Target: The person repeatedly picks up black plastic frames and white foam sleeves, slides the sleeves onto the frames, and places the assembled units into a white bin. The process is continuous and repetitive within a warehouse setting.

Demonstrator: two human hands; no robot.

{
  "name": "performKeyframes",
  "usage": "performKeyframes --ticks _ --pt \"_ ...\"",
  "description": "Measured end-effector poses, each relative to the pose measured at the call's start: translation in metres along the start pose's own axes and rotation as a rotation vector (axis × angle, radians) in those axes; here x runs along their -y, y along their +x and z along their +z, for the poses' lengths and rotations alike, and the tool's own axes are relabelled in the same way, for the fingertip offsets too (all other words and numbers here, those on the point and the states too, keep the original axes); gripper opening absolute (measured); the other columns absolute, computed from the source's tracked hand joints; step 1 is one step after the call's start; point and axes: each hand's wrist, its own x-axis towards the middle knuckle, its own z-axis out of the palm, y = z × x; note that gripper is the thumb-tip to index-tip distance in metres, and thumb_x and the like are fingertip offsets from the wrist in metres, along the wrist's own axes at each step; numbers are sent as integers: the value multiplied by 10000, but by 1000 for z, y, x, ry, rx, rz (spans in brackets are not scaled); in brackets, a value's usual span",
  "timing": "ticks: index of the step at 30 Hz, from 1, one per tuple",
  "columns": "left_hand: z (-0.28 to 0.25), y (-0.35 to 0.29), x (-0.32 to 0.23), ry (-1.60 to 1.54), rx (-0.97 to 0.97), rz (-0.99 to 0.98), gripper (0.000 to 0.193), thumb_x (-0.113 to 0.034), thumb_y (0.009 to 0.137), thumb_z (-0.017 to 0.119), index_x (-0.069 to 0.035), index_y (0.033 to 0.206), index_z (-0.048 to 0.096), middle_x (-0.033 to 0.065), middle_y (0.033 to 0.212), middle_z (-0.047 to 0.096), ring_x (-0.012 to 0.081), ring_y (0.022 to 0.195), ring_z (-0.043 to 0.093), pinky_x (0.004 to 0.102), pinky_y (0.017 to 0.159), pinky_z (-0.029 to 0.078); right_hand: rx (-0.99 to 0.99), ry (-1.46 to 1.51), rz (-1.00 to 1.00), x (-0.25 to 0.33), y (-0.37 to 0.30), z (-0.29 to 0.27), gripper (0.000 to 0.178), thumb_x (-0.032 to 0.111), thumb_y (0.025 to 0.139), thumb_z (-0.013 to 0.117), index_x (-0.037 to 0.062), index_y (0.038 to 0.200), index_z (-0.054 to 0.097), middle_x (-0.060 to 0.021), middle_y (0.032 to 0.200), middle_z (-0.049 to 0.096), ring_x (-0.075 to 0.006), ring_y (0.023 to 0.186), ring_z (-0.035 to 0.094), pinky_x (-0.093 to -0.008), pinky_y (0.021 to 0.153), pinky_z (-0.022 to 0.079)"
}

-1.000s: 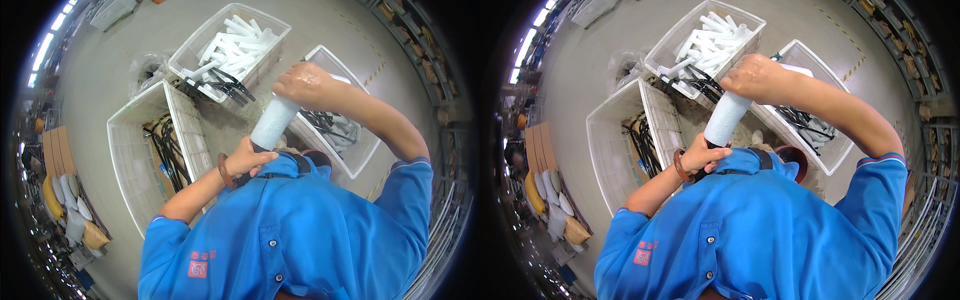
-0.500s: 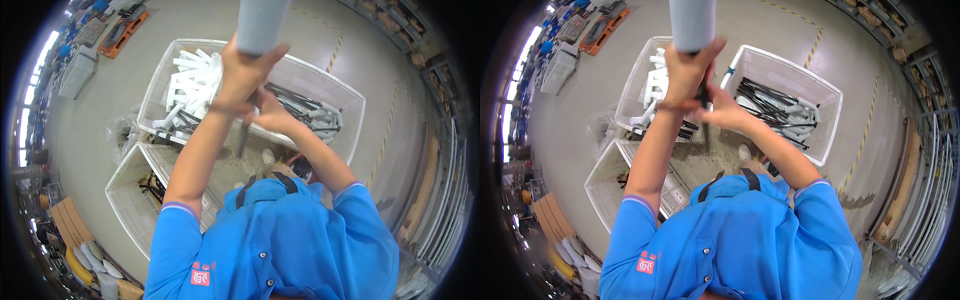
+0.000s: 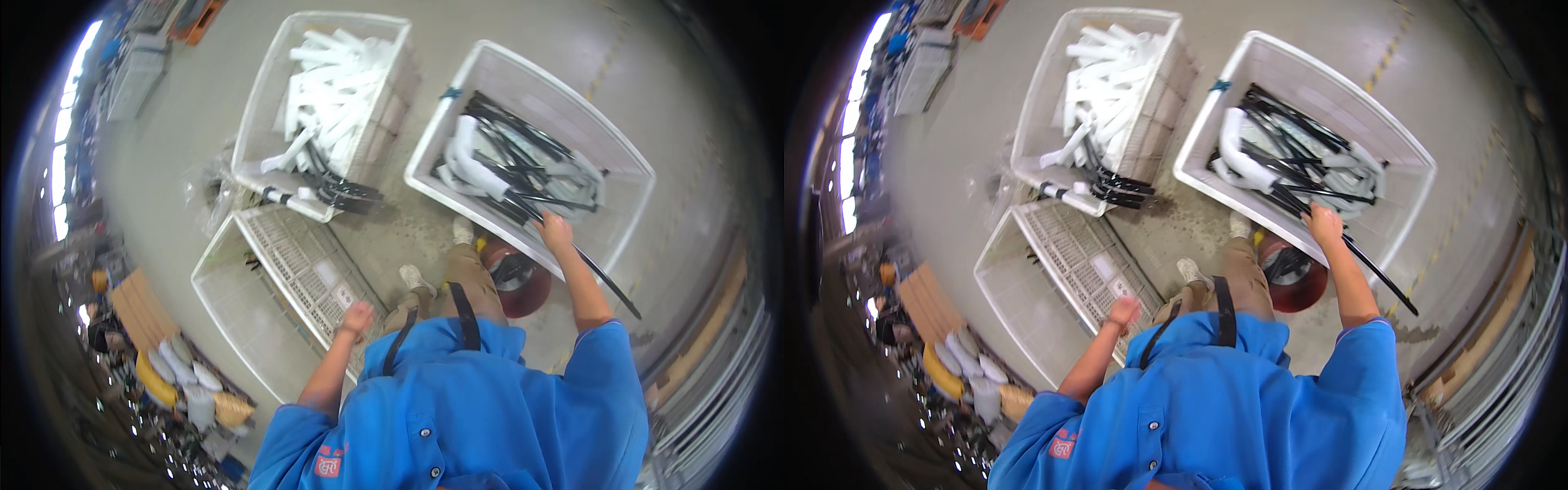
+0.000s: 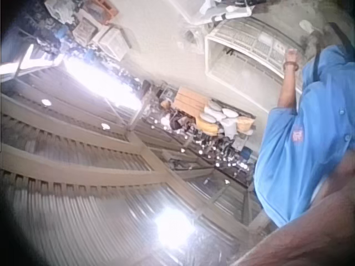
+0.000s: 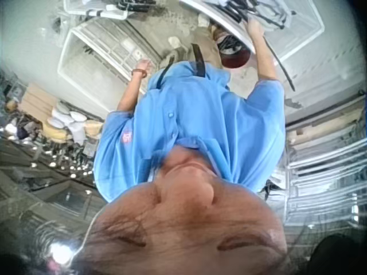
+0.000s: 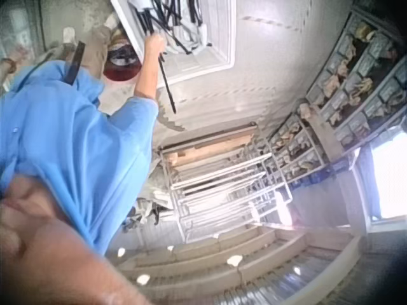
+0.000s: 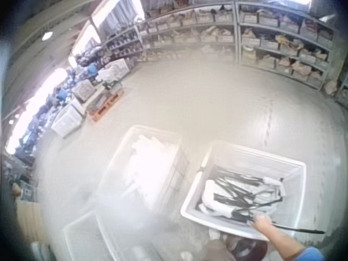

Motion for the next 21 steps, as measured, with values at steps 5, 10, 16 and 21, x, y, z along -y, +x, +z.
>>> performKeyframes --ticks 5,10,16,21 --pt "-15 -165 123 -877 -301 -796 101 -174 912 586 -84 954 603 81 836 646 217 633 624 313 501 474 12 -180 -67 14 82 84 387 307 888 647 163 1242 588 -112 1126 664 -325 1068 631 -483 926 474" --pt "52 -165 85 -697 -424 -840 249 -188 906 614 -53 1115 595 73 944 677 211 766 688 321 574 537 -257 -115 -218 102 110 94 418 82 814 591 124 1230 611 -89 1086 647 -314 1062 604 -433 933 459" --pt "106 -75 83 -763 -195 -573 227 -220 939 630 -68 1106 606 76 968 677 182 775 680 310 617 563 -59 328 -785 323 111 115 323 92 799 618 99 1118 665 -113 1054 659 -323 1053 607 -431 909 495" --pt "138 -84 108 -1055 -320 -482 295 -210 964 603 -24 1186 544 124 979 689 213 783 699 318 577 566 250 376 -535 475 189 172 555 415 851 661 97 1297 578 -168 1238 634 -326 1182 580 -402 1014 443"
